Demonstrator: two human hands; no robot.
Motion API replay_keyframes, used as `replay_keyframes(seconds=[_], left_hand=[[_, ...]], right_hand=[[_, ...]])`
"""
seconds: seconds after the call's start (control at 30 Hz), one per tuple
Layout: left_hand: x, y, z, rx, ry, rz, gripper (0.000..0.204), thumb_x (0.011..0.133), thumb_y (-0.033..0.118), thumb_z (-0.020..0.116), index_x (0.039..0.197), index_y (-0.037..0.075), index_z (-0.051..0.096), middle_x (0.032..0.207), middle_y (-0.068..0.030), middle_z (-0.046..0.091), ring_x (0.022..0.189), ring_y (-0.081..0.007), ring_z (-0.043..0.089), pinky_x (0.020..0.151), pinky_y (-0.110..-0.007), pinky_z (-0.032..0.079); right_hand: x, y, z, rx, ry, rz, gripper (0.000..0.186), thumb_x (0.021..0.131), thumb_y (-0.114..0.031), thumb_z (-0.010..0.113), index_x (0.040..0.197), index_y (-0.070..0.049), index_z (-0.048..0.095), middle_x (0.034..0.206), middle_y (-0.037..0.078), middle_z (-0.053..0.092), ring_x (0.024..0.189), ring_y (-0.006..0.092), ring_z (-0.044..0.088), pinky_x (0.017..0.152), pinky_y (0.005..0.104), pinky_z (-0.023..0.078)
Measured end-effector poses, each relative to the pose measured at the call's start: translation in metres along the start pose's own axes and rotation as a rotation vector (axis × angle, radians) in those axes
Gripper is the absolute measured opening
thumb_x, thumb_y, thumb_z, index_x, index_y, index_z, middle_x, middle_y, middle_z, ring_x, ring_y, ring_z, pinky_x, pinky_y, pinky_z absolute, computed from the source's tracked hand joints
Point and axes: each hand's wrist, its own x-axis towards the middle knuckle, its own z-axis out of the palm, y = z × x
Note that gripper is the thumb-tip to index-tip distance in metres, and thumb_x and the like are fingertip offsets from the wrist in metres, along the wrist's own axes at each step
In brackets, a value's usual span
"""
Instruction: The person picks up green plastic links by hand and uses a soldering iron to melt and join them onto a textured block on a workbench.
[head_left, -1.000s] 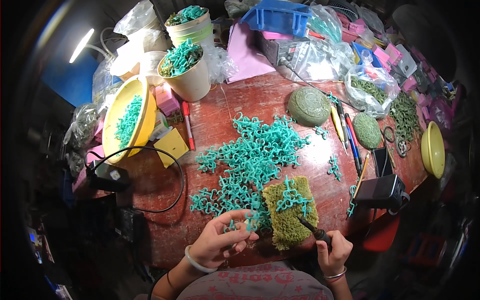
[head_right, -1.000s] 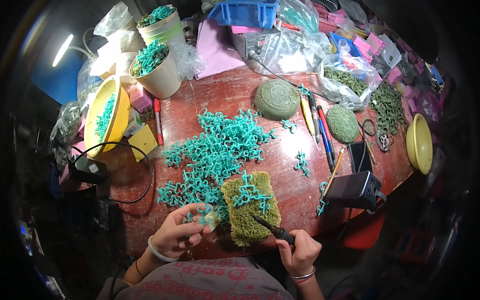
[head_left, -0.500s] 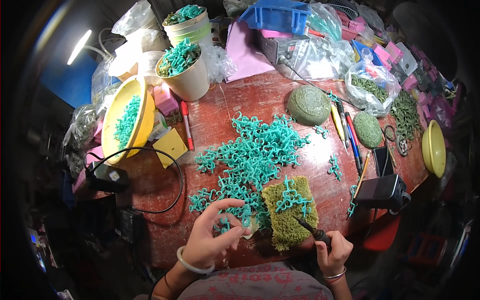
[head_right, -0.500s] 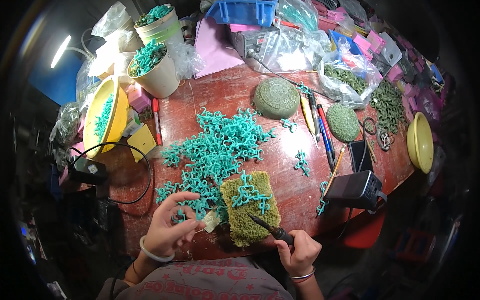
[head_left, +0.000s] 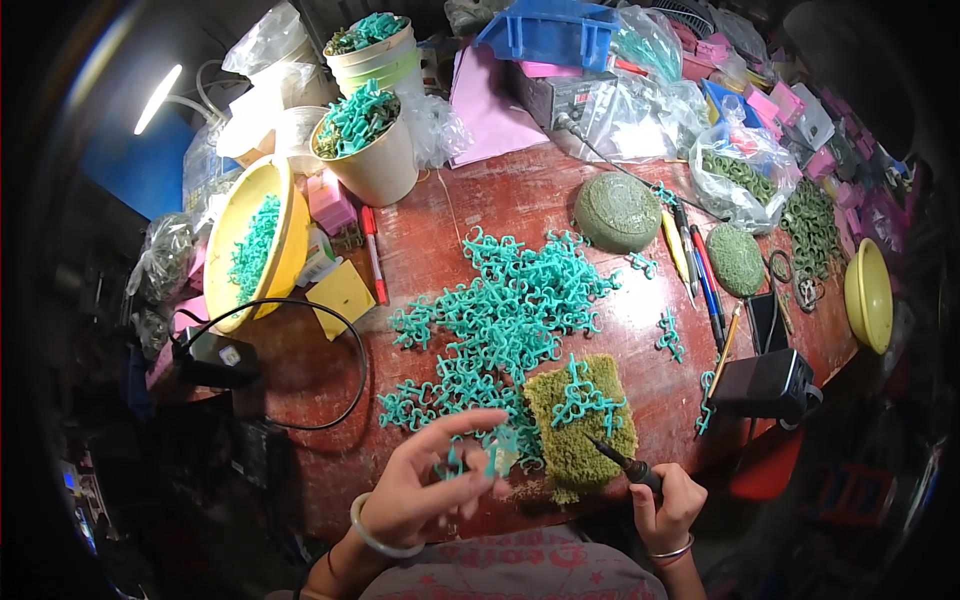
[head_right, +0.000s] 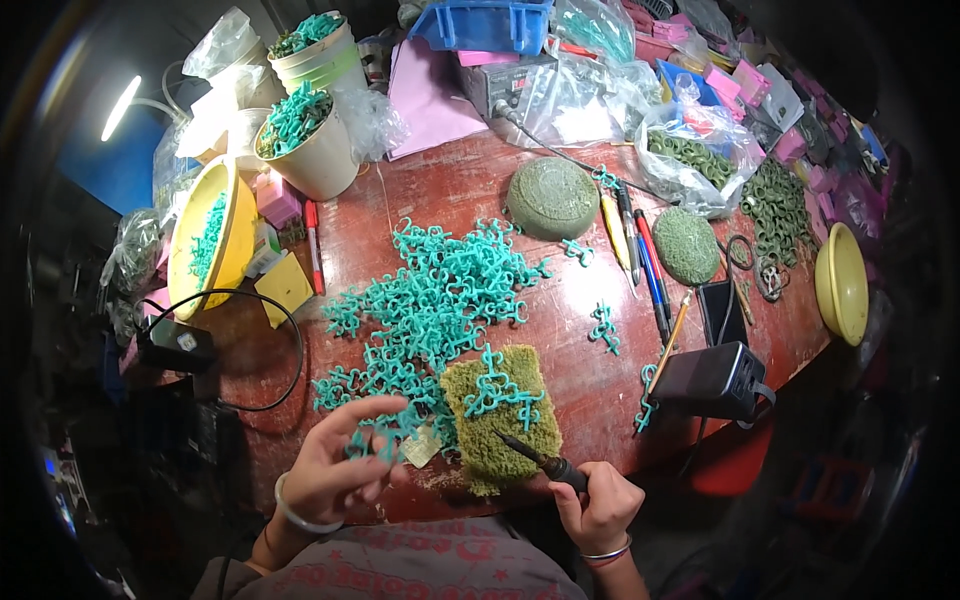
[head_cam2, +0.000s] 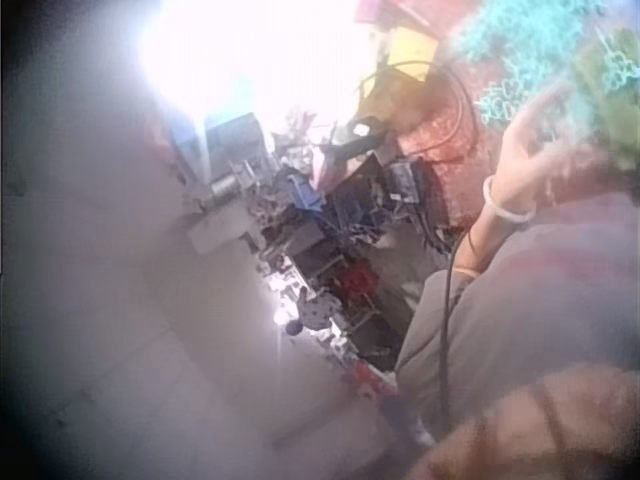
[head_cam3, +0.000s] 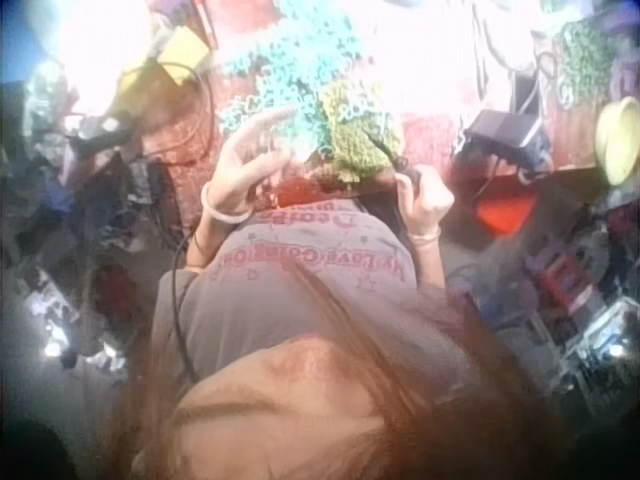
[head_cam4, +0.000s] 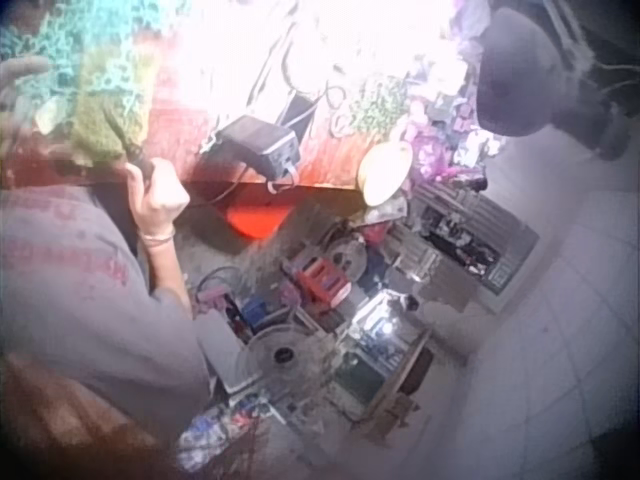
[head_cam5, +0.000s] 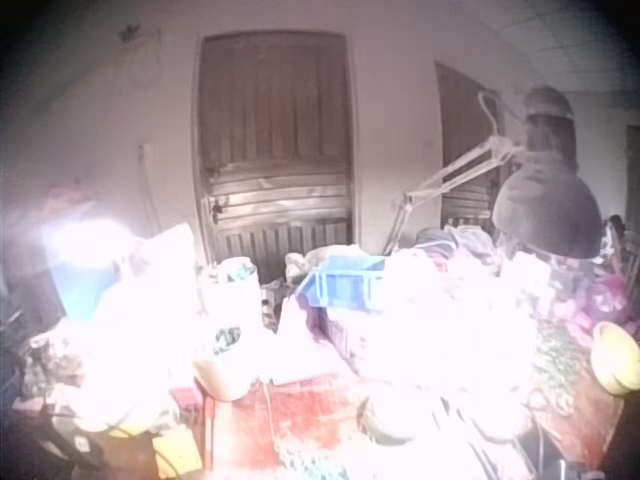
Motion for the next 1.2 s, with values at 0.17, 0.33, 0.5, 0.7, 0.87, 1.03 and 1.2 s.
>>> replay_keyframes(seconds=[0.17, 0.33, 0.5, 0.7, 0.87, 1.03, 1.2], left_hand=[[0.002, -0.005, -0.002, -0.169, 0.022, -0.032, 0.061, 0.084, -0.007, 0.062, 0.141, -0.001, 0.042, 0.084, -0.0139, 0.065, 0.057, -0.0076, 0.053, 0.048, -0.018, 0.039], [-0.004, -0.003, -0.007, -0.117, -0.101, 0.01, 0.052, 0.09, -0.001, 0.064, 0.139, 0.002, 0.047, 0.094, -0.0011, 0.053, 0.078, -0.0082, 0.064, 0.052, -0.016, 0.04], [0.013, -0.02, 0.0, 0.061, -0.126, -0.039, 0.042, 0.089, 0.002, 0.064, 0.13, 0.002, 0.055, 0.09, -0.0089, 0.067, 0.064, -0.005, 0.058, 0.048, -0.015, 0.039], [0.023, -0.04, -0.003, 0.126, -0.204, -0.032, 0.038, 0.092, 0.008, 0.064, 0.129, 0.002, 0.057, 0.093, -0.0084, 0.067, 0.069, -0.0053, 0.06, 0.051, -0.017, 0.045], [0.024, -0.047, -0.003, 0.092, -0.153, 0.031, 0.038, 0.093, 0.003, 0.063, 0.13, 0.0, 0.055, 0.083, -0.007, 0.063, 0.08, -0.011, 0.066, 0.049, -0.019, 0.047], [0.024, -0.049, -0.004, 0.072, -0.166, 0.052, 0.038, 0.093, 0.001, 0.062, 0.13, -0.001, 0.054, 0.08, -0.0071, 0.061, 0.085, -0.0135, 0.068, 0.049, -0.019, 0.048], [0.027, -0.051, -0.003, 0.087, -0.171, 0.053, 0.037, 0.094, -0.001, 0.06, 0.13, -0.001, 0.053, 0.08, -0.0073, 0.061, 0.085, -0.0133, 0.068, 0.049, -0.02, 0.048]], right_hand=[[-0.003, -0.003, -0.001, -0.029, -0.001, 0.006, 0.041, 0.089, -0.039, 0.069, 0.076, -0.002, 0.056, 0.057, 0.007, 0.043, 0.043, 0.0228, 0.046, 0.041, 0.0336, 0.033], [-0.004, -0.001, -0.003, -0.026, -0.008, -0.003, 0.041, 0.089, -0.039, 0.07, 0.076, -0.002, 0.056, 0.057, 0.007, 0.043, 0.043, 0.0226, 0.046, 0.041, 0.0331, 0.033], [-0.002, -0.001, -0.003, -0.034, -0.012, -0.016, 0.042, 0.089, -0.039, 0.07, 0.076, -0.002, 0.056, 0.058, 0.007, 0.044, 0.043, 0.0226, 0.046, 0.041, 0.0327, 0.033], [-0.001, -0.002, -0.02, -0.064, -0.071, -0.067, 0.041, 0.087, -0.038, 0.072, 0.077, -0.002, 0.056, 0.059, 0.008, 0.047, 0.045, 0.0245, 0.049, 0.042, 0.0346, 0.035], [-0.001, -0.003, -0.02, -0.148, -0.099, -0.08, 0.04, 0.086, -0.038, 0.073, 0.077, -0.002, 0.057, 0.061, 0.008, 0.048, 0.047, 0.026, 0.051, 0.043, 0.0355, 0.037], [0.002, -0.011, -0.013, -0.012, -0.091, -0.058, 0.04, 0.086, -0.038, 0.073, 0.077, -0.002, 0.057, 0.06, 0.007, 0.047, 0.046, 0.0241, 0.049, 0.043, 0.0343, 0.036], [0.002, -0.013, -0.004, 0.069, -0.125, -0.059, 0.04, 0.086, -0.038, 0.073, 0.078, -0.003, 0.059, 0.059, 0.006, 0.048, 0.043, 0.021, 0.048, 0.041, 0.0314, 0.036]])
